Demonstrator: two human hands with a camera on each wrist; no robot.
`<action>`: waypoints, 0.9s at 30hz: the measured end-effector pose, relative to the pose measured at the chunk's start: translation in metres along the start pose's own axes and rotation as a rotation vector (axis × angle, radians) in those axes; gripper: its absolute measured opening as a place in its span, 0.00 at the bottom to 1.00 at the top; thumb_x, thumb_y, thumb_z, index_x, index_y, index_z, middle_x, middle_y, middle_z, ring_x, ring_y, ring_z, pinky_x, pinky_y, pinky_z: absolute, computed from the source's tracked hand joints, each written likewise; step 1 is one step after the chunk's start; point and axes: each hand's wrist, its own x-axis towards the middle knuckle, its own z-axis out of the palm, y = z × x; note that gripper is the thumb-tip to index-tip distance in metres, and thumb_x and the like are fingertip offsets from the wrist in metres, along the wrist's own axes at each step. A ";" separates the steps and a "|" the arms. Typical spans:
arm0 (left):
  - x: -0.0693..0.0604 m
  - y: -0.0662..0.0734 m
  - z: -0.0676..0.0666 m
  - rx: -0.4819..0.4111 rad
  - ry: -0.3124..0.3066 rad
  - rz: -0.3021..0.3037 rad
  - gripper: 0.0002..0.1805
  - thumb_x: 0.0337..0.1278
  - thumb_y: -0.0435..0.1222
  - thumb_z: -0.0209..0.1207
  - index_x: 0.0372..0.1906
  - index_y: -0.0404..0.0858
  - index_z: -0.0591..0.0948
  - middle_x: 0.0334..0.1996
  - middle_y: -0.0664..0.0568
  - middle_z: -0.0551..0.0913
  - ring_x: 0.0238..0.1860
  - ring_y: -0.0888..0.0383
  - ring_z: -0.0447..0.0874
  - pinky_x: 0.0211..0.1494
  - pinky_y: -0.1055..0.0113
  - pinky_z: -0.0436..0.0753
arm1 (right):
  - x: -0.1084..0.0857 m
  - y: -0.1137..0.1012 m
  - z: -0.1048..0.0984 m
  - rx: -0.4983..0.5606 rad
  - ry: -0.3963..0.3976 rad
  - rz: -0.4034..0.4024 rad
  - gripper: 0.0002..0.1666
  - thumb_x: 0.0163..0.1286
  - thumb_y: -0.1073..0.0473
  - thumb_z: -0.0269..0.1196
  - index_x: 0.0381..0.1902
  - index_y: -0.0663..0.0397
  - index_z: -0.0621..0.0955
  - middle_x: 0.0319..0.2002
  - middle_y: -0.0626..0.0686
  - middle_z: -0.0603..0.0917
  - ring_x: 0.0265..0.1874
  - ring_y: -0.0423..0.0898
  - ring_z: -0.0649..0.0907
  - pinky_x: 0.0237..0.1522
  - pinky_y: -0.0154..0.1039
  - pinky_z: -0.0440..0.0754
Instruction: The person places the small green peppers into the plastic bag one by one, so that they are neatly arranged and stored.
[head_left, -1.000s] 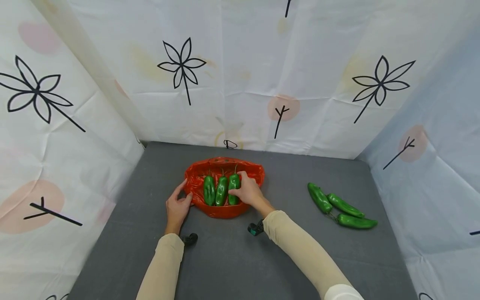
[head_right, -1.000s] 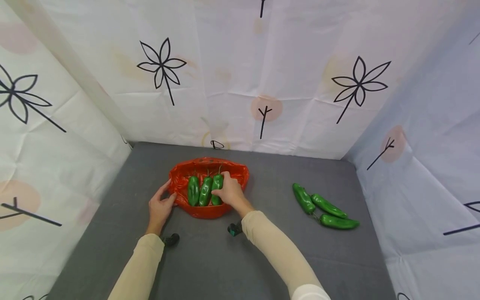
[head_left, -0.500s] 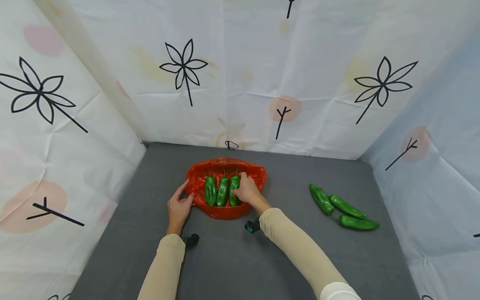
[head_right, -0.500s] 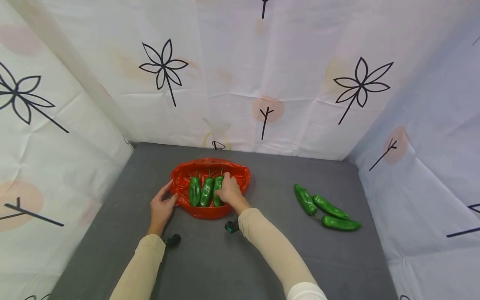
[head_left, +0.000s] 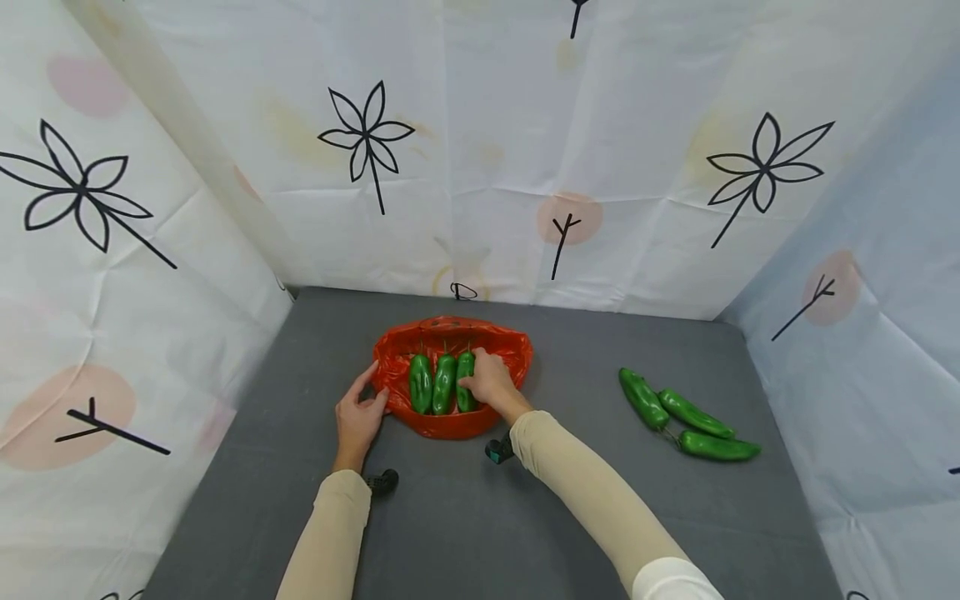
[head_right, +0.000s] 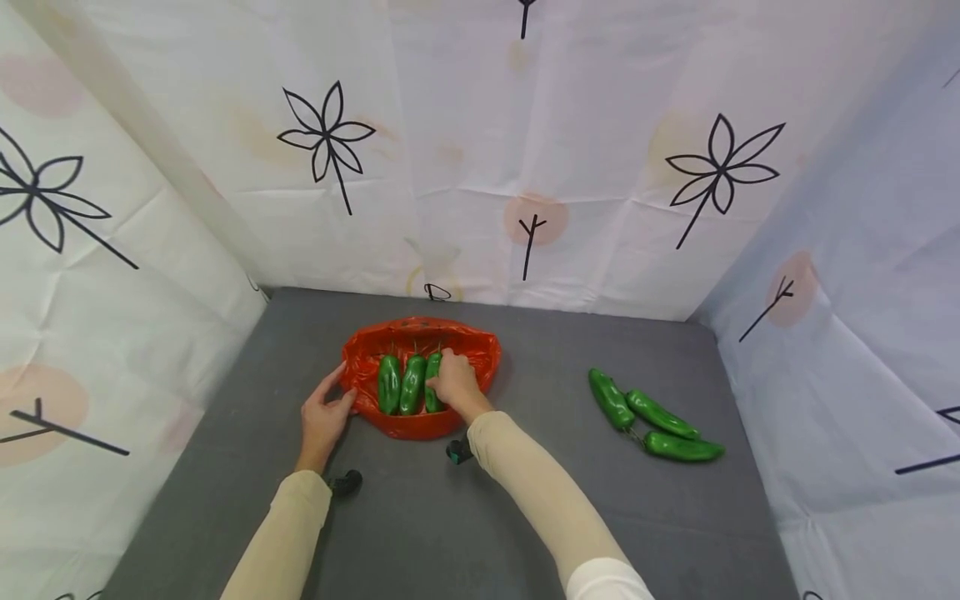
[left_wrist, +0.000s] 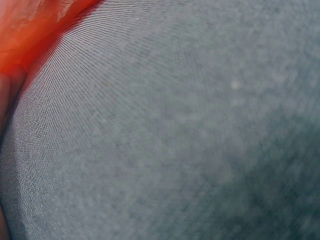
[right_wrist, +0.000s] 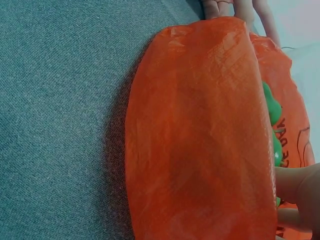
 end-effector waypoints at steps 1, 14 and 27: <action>0.000 0.000 0.000 -0.002 -0.003 0.000 0.30 0.65 0.32 0.64 0.69 0.57 0.78 0.67 0.49 0.78 0.20 0.72 0.85 0.30 0.78 0.84 | 0.000 0.000 0.000 0.000 0.001 0.004 0.40 0.67 0.56 0.71 0.72 0.64 0.70 0.59 0.65 0.83 0.59 0.61 0.82 0.62 0.53 0.81; 0.000 0.009 -0.002 0.008 -0.012 0.003 0.29 0.65 0.30 0.63 0.70 0.47 0.77 0.53 0.32 0.86 0.22 0.49 0.89 0.28 0.79 0.81 | -0.011 -0.003 -0.008 -0.095 0.003 -0.064 0.42 0.72 0.50 0.66 0.77 0.56 0.65 0.69 0.65 0.72 0.66 0.60 0.76 0.69 0.54 0.75; -0.011 0.046 -0.008 0.008 -0.059 0.020 0.29 0.65 0.29 0.63 0.71 0.39 0.75 0.67 0.35 0.77 0.26 0.41 0.89 0.31 0.78 0.84 | -0.029 -0.006 -0.023 -0.366 0.130 -0.368 0.43 0.75 0.36 0.58 0.80 0.48 0.62 0.74 0.61 0.66 0.73 0.60 0.68 0.71 0.56 0.73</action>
